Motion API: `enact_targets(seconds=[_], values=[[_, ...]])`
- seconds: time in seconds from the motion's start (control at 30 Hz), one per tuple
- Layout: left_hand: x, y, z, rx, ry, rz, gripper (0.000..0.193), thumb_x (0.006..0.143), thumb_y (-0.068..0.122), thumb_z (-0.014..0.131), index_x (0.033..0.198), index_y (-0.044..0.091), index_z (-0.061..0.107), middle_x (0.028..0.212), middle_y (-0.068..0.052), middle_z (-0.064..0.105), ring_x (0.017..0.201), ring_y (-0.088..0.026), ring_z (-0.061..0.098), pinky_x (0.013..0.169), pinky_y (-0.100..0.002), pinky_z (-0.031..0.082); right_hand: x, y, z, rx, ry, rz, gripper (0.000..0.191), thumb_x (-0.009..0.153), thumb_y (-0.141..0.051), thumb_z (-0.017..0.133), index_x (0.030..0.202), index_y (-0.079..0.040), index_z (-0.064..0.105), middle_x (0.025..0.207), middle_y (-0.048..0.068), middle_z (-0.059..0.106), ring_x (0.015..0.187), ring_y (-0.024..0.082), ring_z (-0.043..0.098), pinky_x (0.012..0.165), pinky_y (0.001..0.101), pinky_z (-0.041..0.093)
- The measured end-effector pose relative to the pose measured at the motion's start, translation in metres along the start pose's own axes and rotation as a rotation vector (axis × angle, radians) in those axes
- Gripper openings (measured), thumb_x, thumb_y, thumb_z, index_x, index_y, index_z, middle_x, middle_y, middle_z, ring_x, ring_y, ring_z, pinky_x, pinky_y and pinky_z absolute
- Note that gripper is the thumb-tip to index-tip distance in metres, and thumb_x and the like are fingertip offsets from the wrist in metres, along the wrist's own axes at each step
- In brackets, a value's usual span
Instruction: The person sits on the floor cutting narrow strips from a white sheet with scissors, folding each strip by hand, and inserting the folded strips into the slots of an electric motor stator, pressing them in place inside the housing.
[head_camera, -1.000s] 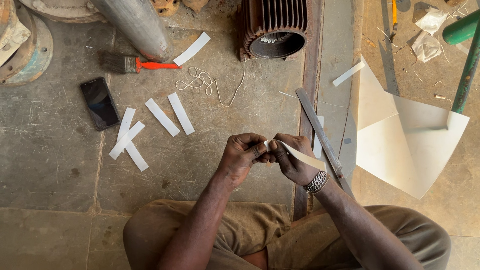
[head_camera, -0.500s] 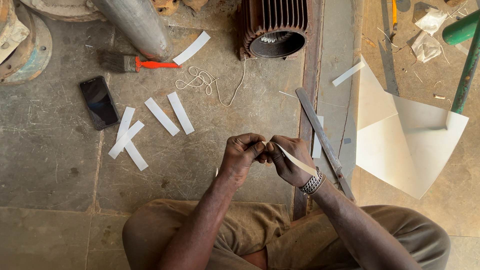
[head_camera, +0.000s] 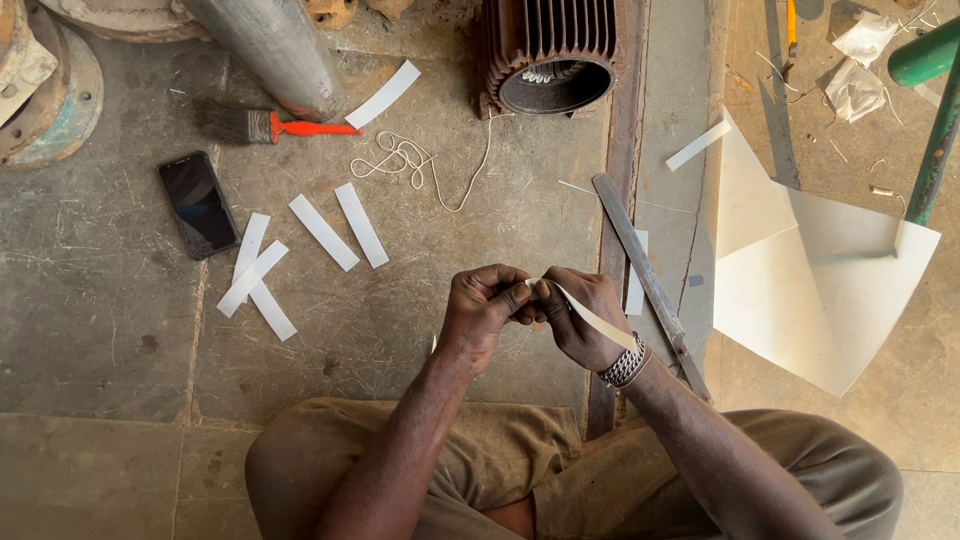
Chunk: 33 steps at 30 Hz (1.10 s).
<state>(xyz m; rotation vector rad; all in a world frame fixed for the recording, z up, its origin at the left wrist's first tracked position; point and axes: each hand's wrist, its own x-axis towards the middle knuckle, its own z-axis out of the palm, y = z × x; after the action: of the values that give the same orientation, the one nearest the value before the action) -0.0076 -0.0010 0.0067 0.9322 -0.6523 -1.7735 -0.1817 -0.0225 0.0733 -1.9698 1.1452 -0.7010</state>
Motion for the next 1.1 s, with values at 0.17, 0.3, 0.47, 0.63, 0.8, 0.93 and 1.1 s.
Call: enact_targets(seconds=[0.17,0.3,0.47,0.63,0.8,0.93,1.1], values=[[0.001,-0.003,0.000,0.042,0.055,-0.022,0.007,0.094,0.004,0.071,0.099,-0.002,0.073,0.078,-0.010,0.074,0.066,-0.015,0.072,0.060,-0.029,0.061,-0.002,-0.001,0.003,-0.019,0.017,-0.030,0.035,0.108,-0.024,0.052,0.080,-0.002,0.056,0.065,0.010,0.061,0.056,0.026,0.067,0.051,0.0370,0.050],[0.001,-0.003,0.003,0.017,0.070,-0.043,0.008,0.095,0.005,0.071,0.100,-0.001,0.073,0.078,-0.010,0.073,0.066,-0.015,0.072,0.062,-0.029,0.062,-0.001,0.000,0.003,-0.045,0.028,-0.035,0.035,0.108,-0.023,0.052,0.080,-0.002,0.055,0.065,0.011,0.060,0.056,0.026,0.066,0.051,0.0376,0.049],[0.001,0.002,0.004,0.033,0.051,-0.065,0.012,0.095,0.009,0.073,0.101,-0.001,0.073,0.083,-0.009,0.075,0.072,-0.013,0.074,0.069,-0.030,0.065,0.001,0.004,-0.001,-0.010,0.027,-0.021,0.034,0.107,-0.022,0.053,0.080,-0.002,0.055,0.065,0.010,0.062,0.056,0.025,0.068,0.050,0.0367,0.050],[0.001,0.006,0.004,0.125,0.062,-0.062,0.013,0.094,0.010,0.073,0.101,-0.001,0.073,0.082,-0.009,0.075,0.072,-0.013,0.074,0.066,-0.029,0.065,-0.001,0.006,0.000,-0.069,0.013,-0.011,0.032,0.106,-0.021,0.054,0.081,-0.001,0.056,0.065,0.011,0.061,0.055,0.027,0.066,0.050,0.0382,0.049],[0.000,0.004,0.002,0.138,0.057,-0.034,0.010,0.095,0.008,0.073,0.099,-0.001,0.074,0.079,-0.009,0.074,0.069,-0.012,0.072,0.063,-0.027,0.063,0.000,0.004,0.004,-0.053,-0.004,-0.014,0.031,0.106,-0.019,0.053,0.082,-0.001,0.056,0.066,0.011,0.062,0.056,0.025,0.068,0.050,0.0371,0.051],[0.001,-0.003,0.001,0.106,0.075,-0.030,0.006,0.094,0.004,0.072,0.096,-0.001,0.074,0.077,-0.010,0.072,0.065,-0.013,0.068,0.060,-0.028,0.060,-0.002,0.000,0.006,-0.025,-0.005,-0.017,0.032,0.107,-0.020,0.052,0.082,-0.001,0.057,0.067,0.010,0.064,0.058,0.024,0.071,0.051,0.0354,0.053],[0.000,-0.011,0.003,0.180,0.170,-0.014,0.008,0.095,0.006,0.073,0.095,-0.001,0.075,0.076,-0.008,0.071,0.065,-0.012,0.064,0.058,-0.027,0.055,-0.001,-0.004,0.007,-0.026,-0.046,0.019,0.034,0.107,-0.022,0.050,0.083,-0.001,0.059,0.069,0.009,0.066,0.059,0.020,0.073,0.051,0.0319,0.055]])
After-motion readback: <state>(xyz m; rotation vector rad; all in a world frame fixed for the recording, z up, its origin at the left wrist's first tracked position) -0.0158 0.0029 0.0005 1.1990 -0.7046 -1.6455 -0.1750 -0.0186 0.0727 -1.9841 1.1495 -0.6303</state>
